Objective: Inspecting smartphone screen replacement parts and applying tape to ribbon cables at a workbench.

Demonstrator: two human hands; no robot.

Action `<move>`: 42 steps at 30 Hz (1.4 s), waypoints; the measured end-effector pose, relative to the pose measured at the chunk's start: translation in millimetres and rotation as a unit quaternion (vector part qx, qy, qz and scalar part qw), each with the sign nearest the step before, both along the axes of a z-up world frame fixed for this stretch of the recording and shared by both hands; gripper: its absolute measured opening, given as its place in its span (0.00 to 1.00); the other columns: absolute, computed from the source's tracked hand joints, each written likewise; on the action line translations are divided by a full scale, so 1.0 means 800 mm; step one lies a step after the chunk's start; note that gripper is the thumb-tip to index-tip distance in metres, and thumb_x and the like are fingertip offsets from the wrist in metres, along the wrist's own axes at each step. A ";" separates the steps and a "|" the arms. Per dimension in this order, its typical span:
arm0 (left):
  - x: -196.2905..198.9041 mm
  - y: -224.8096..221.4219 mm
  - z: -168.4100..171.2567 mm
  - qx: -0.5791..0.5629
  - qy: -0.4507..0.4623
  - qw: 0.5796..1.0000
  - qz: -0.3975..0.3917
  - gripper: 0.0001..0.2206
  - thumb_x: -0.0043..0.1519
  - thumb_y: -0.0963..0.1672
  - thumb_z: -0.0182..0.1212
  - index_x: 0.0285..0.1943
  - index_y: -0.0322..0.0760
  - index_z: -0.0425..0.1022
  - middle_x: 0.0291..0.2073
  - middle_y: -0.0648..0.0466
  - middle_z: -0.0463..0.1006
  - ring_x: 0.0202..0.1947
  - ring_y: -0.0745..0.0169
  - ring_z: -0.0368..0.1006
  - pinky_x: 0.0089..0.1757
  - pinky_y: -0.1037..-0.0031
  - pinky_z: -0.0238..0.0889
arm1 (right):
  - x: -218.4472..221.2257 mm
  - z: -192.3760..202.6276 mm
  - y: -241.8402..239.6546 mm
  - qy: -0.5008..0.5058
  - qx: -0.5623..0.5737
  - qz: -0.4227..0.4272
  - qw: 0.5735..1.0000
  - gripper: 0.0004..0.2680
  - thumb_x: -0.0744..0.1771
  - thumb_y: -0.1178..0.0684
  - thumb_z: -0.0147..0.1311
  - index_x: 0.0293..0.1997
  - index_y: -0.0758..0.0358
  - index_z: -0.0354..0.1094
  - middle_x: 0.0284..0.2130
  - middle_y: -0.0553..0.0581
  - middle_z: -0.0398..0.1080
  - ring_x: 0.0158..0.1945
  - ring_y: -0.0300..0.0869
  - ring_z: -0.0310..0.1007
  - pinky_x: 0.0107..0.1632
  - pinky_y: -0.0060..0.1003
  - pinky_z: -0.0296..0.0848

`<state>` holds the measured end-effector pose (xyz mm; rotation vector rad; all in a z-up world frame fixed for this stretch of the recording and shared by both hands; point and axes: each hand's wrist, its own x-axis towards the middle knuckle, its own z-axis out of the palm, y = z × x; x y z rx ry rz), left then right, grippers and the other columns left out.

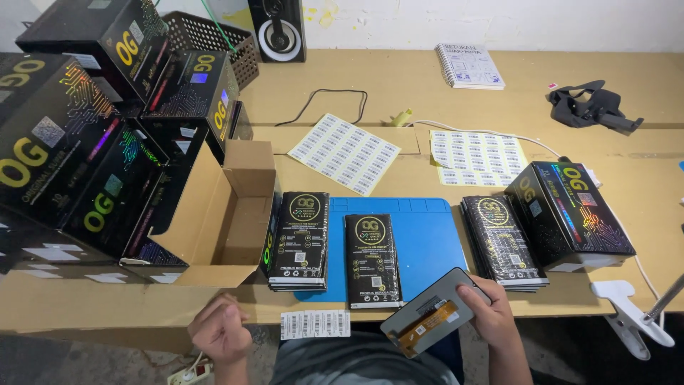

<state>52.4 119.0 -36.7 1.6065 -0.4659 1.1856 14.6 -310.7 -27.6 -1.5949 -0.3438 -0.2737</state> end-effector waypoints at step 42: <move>-0.085 -0.142 0.071 -0.043 0.310 0.852 -0.420 0.30 0.68 0.59 0.51 0.66 0.35 0.66 0.53 0.46 0.71 0.47 0.57 0.75 0.46 0.66 0.76 | 0.040 0.010 -0.003 0.082 0.142 0.054 0.985 0.11 0.67 0.51 0.54 0.23 0.62 0.70 0.18 0.49 0.68 0.19 0.38 0.67 0.23 0.31 0.62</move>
